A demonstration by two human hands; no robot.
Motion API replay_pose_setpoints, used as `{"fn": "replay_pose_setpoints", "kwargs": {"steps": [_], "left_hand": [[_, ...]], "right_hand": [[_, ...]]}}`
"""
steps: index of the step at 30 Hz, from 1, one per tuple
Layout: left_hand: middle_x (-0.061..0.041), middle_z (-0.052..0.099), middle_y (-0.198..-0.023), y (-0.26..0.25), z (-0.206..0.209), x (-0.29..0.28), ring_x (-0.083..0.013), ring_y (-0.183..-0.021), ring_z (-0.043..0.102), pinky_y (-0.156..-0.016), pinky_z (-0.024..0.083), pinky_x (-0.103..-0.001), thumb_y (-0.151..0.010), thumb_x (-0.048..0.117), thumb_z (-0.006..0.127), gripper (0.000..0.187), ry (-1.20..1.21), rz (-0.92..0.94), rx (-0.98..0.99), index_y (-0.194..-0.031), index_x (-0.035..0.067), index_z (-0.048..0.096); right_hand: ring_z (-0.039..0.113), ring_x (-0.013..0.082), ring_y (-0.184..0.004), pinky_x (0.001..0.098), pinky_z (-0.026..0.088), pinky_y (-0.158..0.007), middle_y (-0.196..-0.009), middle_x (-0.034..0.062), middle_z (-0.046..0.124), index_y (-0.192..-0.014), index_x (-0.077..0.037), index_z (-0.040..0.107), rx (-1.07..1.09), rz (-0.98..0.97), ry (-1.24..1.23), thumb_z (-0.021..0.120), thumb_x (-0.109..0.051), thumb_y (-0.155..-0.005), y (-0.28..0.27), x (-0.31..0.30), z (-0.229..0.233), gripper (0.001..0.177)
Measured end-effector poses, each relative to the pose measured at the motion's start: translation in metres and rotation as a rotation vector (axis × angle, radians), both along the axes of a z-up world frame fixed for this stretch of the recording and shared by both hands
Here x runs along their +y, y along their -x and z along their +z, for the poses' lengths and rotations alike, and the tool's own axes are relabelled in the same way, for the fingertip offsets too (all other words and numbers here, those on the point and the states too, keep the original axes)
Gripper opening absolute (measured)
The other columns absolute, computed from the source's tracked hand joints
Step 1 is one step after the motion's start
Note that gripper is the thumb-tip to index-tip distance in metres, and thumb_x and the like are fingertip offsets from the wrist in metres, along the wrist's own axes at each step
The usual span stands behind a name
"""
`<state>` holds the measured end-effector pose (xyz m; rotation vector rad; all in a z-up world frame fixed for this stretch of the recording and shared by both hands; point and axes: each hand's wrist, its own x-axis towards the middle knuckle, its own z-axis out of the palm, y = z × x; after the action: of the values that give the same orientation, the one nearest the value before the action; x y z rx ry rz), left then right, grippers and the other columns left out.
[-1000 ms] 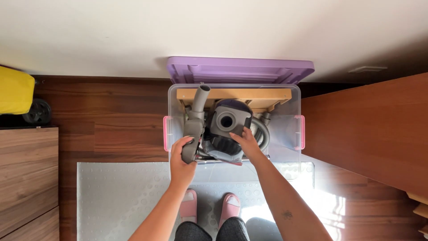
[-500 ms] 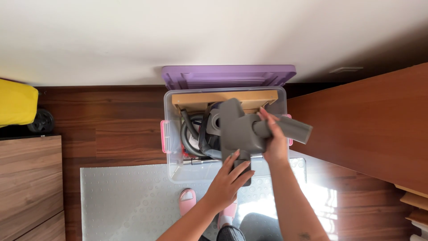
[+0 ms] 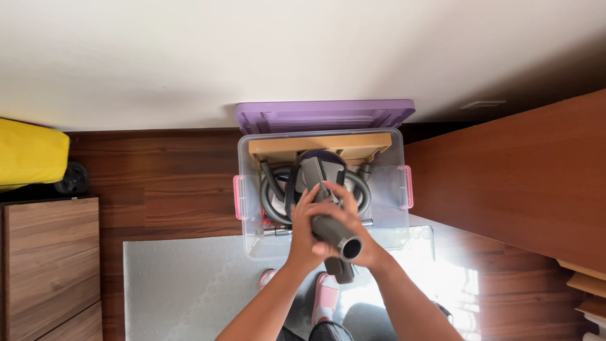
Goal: The person retrieves a canister vacuum and its attachments from a storage bin, then assembles the wand, hose, and floor head. They wrap the power cord around the vacuum body and plug it into a wall outlet.
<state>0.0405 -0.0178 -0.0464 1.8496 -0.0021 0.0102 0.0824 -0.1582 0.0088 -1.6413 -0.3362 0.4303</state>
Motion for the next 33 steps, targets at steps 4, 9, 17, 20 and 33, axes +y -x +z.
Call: {"fn": "replay_pose_setpoints", "kwargs": {"steps": [4, 9, 17, 20, 33], "left_hand": [[-0.006, 0.054, -0.151, 0.005, 0.003, 0.018, -0.0423, -0.150, 0.028, -0.120, 0.013, -0.059, -0.082, 0.052, 0.079, 0.066, 0.066, 0.089, 0.082, -0.133, 0.011, 0.067], [0.001, 0.069, -0.137, 0.020, -0.020, 0.052, -0.0351, -0.149, 0.035, -0.122, 0.015, -0.051, -0.067, 0.021, 0.095, 0.038, 0.054, 0.194, 0.192, -0.096, 0.021, 0.069], [-0.008, 0.071, -0.133, 0.015, -0.012, 0.064, -0.0417, -0.152, 0.032, -0.125, 0.019, -0.056, -0.081, 0.013, 0.085, 0.034, 0.053, 0.063, 0.118, -0.104, 0.021, 0.061], [-0.007, 0.070, -0.133, 0.012, -0.021, 0.062, -0.0428, -0.154, 0.028, -0.123, 0.022, -0.057, -0.083, 0.011, 0.084, 0.035, 0.052, 0.033, 0.127, -0.107, 0.021, 0.061], [-0.001, 0.074, -0.100, 0.013, 0.039, 0.064, -0.0252, -0.111, 0.070, -0.128, 0.024, -0.053, -0.080, 0.016, 0.087, 0.035, 0.014, 0.005, -0.102, -0.102, 0.016, 0.059]], "right_hand": [[0.003, 0.0289, -0.157, 0.0463, 0.002, -0.125, -0.171, 0.0118, -0.001, -0.160, -0.021, 0.037, 0.167, 0.261, -0.128, 0.101, -0.037, -0.061, -0.005, 0.001, 0.012, 0.119], [0.020, 0.0323, -0.154, 0.0612, 0.006, -0.118, -0.169, 0.0171, 0.024, -0.168, -0.027, 0.000, 0.504, 0.304, -0.501, 0.103, -0.052, -0.051, -0.022, -0.015, -0.098, 0.158], [0.056, 0.0296, -0.130, 0.0445, 0.046, -0.103, -0.149, 0.0098, 0.052, -0.153, -0.017, 0.039, 0.823, -0.464, 0.632, 0.073, -0.052, -0.080, -0.070, 0.030, -0.210, 0.088], [0.054, 0.0319, -0.130, 0.0462, 0.046, -0.103, -0.148, 0.0125, 0.049, -0.151, -0.017, 0.035, 0.902, -0.545, 0.602, 0.079, -0.049, -0.076, -0.074, 0.039, -0.231, 0.093], [0.041, 0.0245, -0.066, 0.0444, 0.031, -0.060, -0.068, 0.0040, 0.041, -0.069, -0.012, 0.036, 0.610, -0.484, 0.850, 0.078, -0.048, -0.065, -0.007, 0.026, -0.201, 0.055]]}}
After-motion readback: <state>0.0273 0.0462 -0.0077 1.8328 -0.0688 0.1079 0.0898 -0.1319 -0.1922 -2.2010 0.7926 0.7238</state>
